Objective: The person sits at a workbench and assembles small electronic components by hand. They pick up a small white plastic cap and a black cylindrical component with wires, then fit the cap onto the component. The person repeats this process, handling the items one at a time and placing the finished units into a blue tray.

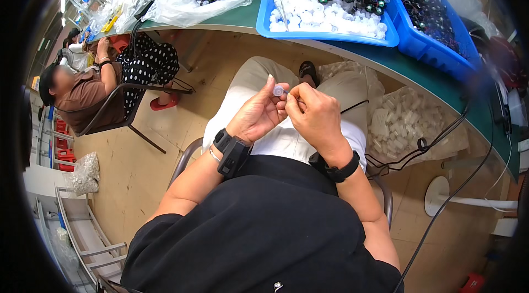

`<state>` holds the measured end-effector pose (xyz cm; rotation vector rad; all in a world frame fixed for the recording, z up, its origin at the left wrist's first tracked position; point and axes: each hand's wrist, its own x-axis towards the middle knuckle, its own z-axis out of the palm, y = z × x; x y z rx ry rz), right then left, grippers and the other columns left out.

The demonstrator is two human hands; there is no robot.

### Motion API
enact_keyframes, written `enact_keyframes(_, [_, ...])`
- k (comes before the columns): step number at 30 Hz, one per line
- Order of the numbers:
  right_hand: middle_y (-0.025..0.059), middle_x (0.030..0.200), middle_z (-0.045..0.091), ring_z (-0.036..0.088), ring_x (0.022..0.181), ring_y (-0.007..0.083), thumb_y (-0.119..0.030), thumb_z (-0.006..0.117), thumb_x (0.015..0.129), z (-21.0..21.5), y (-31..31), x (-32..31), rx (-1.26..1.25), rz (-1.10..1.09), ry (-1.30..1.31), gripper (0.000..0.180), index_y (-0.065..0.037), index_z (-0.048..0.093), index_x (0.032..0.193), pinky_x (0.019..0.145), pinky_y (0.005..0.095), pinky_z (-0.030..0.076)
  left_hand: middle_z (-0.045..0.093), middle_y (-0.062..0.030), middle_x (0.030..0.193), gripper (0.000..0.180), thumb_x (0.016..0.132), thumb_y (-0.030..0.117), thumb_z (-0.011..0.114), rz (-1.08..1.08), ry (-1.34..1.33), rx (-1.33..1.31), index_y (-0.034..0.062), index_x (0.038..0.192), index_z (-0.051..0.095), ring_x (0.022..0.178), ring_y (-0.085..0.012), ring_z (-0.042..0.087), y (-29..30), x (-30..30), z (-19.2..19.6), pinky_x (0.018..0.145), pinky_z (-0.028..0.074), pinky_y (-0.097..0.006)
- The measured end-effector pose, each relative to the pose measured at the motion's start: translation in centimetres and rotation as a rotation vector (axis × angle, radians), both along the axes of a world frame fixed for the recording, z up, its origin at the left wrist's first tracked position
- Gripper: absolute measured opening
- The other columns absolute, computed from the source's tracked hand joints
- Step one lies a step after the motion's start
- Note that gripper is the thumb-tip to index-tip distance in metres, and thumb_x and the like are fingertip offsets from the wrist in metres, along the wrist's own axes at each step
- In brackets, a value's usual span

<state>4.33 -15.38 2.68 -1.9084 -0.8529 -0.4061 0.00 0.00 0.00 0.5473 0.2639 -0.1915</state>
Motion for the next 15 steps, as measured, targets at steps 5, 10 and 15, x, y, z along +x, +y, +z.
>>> enact_keyframes(5, [0.0074, 0.056, 0.053, 0.051, 0.046, 0.0193, -0.006, 0.067, 0.079, 0.07, -0.03, 0.07, -0.001, 0.008, -0.015, 0.008, -0.004, 0.06, 0.076, 0.046, 0.032, 0.04, 0.058, -0.0011, 0.082, 0.038, 0.093, 0.041, 0.057, 0.007, -0.001, -0.018, 0.0051, 0.103, 0.061, 0.076, -0.0099, 0.053, -0.18, 0.02, 0.21, 0.075, 0.048, -0.025])
enact_keyframes(10, [0.0088, 0.061, 0.059, 0.058, 0.052, 0.0239, -0.009, 0.066, 0.079, 0.15, -0.09, 0.09, -0.037, -0.011, 0.005, 0.008, -0.005, 0.059, 0.076, 0.049, 0.035, 0.045, 0.056, 0.0008, 0.08, 0.039, 0.094, 0.042, 0.056, -0.009, -0.013, -0.028, 0.0051, 0.103, 0.06, 0.073, -0.0087, 0.053, -0.26, 0.09, 0.36, 0.07, 0.048, -0.024])
enact_keyframes(15, [0.0097, 0.064, 0.063, 0.062, 0.055, 0.0267, -0.01, 0.065, 0.079, 0.28, -0.15, 0.04, -0.076, -0.013, 0.012, 0.008, -0.006, 0.06, 0.076, 0.051, 0.0367, 0.047, 0.057, 0.0009, 0.081, 0.038, 0.094, 0.043, 0.056, -0.013, -0.007, -0.012, 0.0062, 0.101, 0.06, 0.073, -0.0086, 0.053, -0.24, 0.03, 0.22, 0.071, 0.048, -0.024])
